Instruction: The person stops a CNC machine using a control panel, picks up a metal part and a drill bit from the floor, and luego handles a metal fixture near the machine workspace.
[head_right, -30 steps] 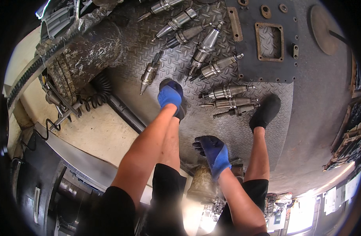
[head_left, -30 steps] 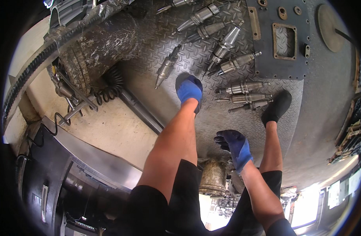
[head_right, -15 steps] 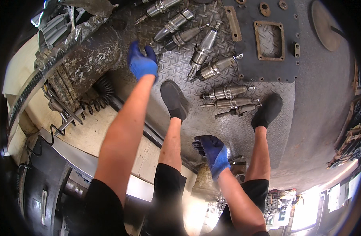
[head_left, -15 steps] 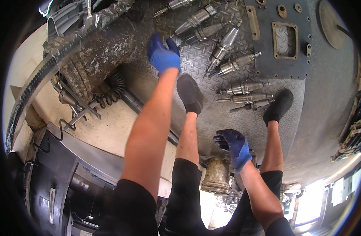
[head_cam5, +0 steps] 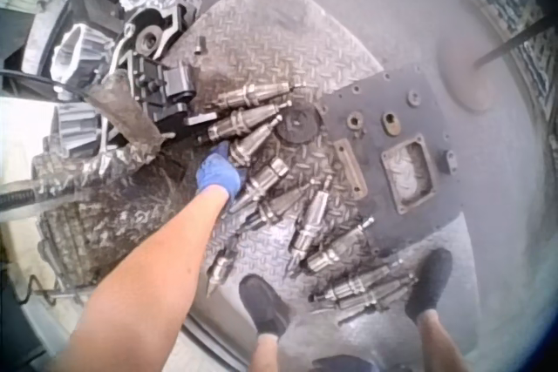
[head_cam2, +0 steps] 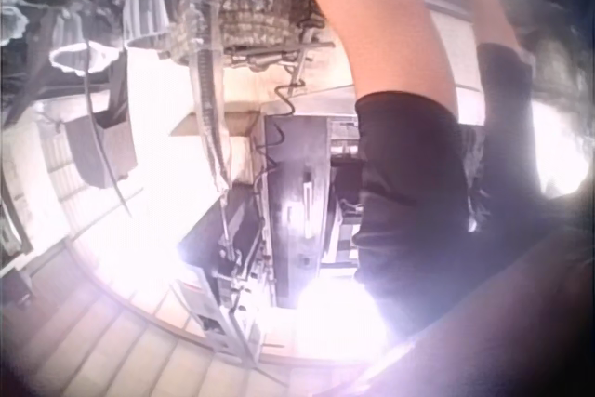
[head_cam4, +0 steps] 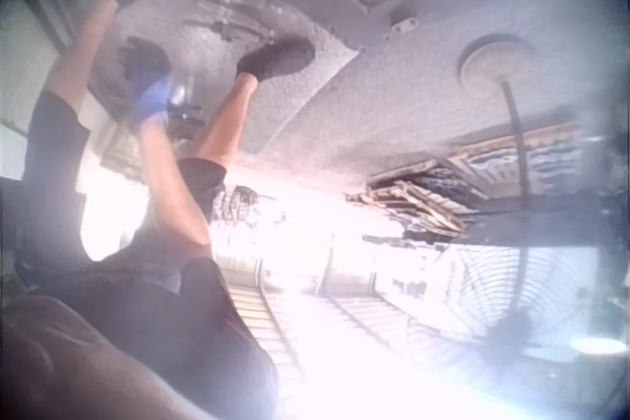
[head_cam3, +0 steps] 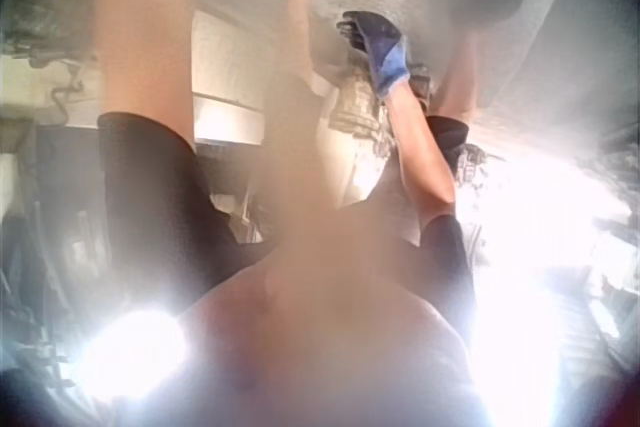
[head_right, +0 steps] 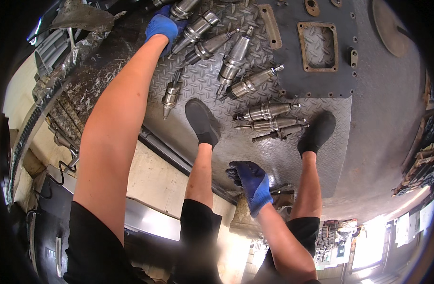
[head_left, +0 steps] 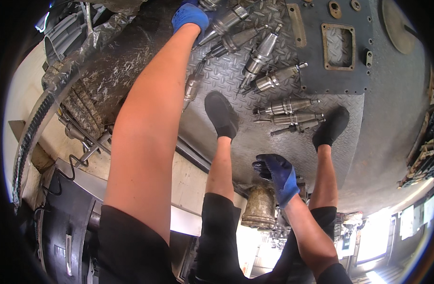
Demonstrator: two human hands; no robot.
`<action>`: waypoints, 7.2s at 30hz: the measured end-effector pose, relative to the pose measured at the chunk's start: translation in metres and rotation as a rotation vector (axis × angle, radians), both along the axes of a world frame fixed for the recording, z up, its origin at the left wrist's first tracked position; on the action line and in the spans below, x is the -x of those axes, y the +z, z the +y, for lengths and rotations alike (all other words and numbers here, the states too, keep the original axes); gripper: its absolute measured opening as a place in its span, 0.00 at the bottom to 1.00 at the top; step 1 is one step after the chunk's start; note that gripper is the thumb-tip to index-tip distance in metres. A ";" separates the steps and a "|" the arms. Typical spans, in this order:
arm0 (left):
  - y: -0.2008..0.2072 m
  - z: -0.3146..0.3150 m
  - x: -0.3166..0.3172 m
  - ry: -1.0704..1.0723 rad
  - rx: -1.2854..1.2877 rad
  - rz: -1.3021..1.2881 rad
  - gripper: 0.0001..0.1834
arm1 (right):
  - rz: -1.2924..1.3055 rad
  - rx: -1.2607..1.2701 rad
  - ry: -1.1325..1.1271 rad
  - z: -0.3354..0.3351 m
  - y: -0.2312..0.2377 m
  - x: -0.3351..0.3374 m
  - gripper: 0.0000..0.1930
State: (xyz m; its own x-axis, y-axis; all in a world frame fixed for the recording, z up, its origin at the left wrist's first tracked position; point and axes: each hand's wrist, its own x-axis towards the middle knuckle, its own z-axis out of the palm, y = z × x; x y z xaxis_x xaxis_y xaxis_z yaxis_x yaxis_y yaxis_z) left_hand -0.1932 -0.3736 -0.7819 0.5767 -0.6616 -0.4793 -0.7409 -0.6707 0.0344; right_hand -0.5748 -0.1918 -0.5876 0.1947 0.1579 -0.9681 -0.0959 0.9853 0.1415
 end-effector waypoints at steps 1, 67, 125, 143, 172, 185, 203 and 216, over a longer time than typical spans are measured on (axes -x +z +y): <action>-0.015 0.006 -0.017 -0.033 0.045 0.029 0.36 | -0.004 0.007 -0.010 -0.002 -0.001 -0.002 0.15; 0.228 0.221 0.337 1.819 -0.349 1.991 0.37 | 0.131 0.268 0.121 -0.097 0.026 0.062 0.19; 0.230 0.205 0.290 0.977 0.479 1.759 0.27 | -0.036 0.853 0.565 -0.066 0.007 0.073 0.07; 0.229 0.202 0.292 0.938 0.560 1.711 0.25 | 0.013 0.783 0.094 -0.045 -0.017 0.101 0.19; 0.599 0.279 0.190 -0.070 0.317 1.234 0.40 | -0.226 1.069 -0.555 0.034 0.451 -0.008 0.09; 0.757 0.427 0.200 0.110 0.532 0.961 0.32 | -0.670 1.433 0.481 0.107 0.609 -0.004 0.22; 0.876 0.693 0.274 0.989 1.560 0.345 0.37 | -1.134 1.560 0.976 0.158 0.654 -0.196 0.15; 0.880 0.772 0.232 1.796 1.763 -0.011 0.26 | -0.119 2.357 0.986 0.038 0.673 -0.525 0.23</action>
